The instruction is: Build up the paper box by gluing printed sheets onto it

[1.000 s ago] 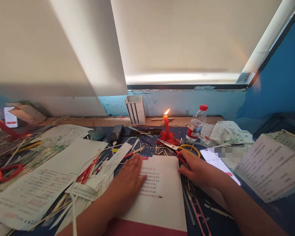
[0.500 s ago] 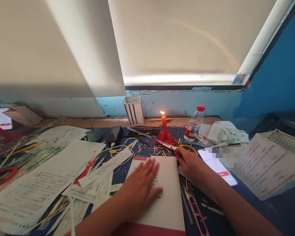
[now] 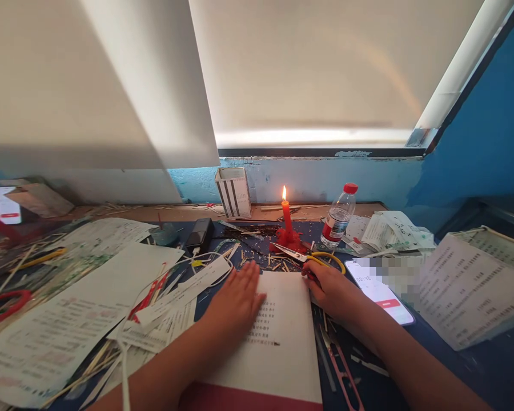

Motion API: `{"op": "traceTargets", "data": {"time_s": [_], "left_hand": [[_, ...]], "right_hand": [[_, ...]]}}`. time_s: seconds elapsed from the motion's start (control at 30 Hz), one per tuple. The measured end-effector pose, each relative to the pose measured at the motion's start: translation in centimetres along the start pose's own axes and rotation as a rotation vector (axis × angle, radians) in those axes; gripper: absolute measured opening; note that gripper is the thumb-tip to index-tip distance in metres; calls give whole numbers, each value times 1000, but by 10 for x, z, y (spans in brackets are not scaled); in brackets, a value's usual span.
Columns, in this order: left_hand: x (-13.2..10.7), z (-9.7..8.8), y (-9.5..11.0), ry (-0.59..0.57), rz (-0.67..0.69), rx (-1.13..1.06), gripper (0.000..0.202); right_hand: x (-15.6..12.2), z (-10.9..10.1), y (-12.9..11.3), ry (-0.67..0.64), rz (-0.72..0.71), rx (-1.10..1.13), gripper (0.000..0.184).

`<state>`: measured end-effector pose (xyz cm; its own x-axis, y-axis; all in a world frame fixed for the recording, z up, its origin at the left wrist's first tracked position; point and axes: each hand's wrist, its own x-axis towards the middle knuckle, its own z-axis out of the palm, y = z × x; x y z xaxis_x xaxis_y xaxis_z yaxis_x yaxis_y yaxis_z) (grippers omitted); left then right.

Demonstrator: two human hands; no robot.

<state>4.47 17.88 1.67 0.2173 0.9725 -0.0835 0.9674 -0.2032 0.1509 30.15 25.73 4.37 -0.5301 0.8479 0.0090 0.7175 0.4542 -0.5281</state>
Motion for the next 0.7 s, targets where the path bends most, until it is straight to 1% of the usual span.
{"op": "traceTargets", "data": {"time_s": [0.03,0.07,0.1,0.13,0.2,0.23,0.27,0.33,0.37,0.4,0.47,0.53,0.57,0.6,0.63,0.67,0.7], "left_hand": [[2,-2,-5,21,-55,11,73],[1,-5,-6,33,-68,15,74],[-2,-8,-5,36,-52,13,75],[-7,-12,-2,27,7,0,78],[-19,-17,7,-20,171,-49,86],[-24,-17,10,-29,251,-94,85],[-27,-16,11,-32,291,-117,78],[-28,-12,7,9,241,-129,67],[-28,-10,3,54,186,-125,66],[-27,-8,-1,71,164,-125,67],[-29,-8,-5,89,165,-148,65],[-34,-13,0,111,227,-236,61],[-38,-17,5,118,276,-292,56],[-41,-20,11,95,335,-327,45],[-43,-23,17,66,386,-353,28],[-44,-24,21,45,427,-364,16],[-45,-25,24,31,439,-368,13]], "right_hand": [[0,-1,0,-3,0,0,17],[-1,-1,0,-6,-1,0,17],[-1,-2,-1,-8,-3,1,16],[-1,-3,-1,-11,-6,2,16],[-1,-3,-1,-14,-9,3,16],[-1,-3,-1,-14,-9,2,16],[-1,-3,-1,-16,-8,1,16],[-1,-3,-1,-25,-5,0,16],[-1,-3,-1,-31,-5,1,16],[-1,-4,-2,-37,-4,1,15],[-2,-5,-3,-45,-3,2,15],[-2,-5,-5,-51,-1,3,16],[-2,-5,-6,-55,0,4,16],[-2,-6,-6,-61,1,5,17],[-1,-6,-6,-68,2,6,17],[-1,-5,-6,-75,3,7,17],[-1,-5,-6,-80,4,6,17]]}}
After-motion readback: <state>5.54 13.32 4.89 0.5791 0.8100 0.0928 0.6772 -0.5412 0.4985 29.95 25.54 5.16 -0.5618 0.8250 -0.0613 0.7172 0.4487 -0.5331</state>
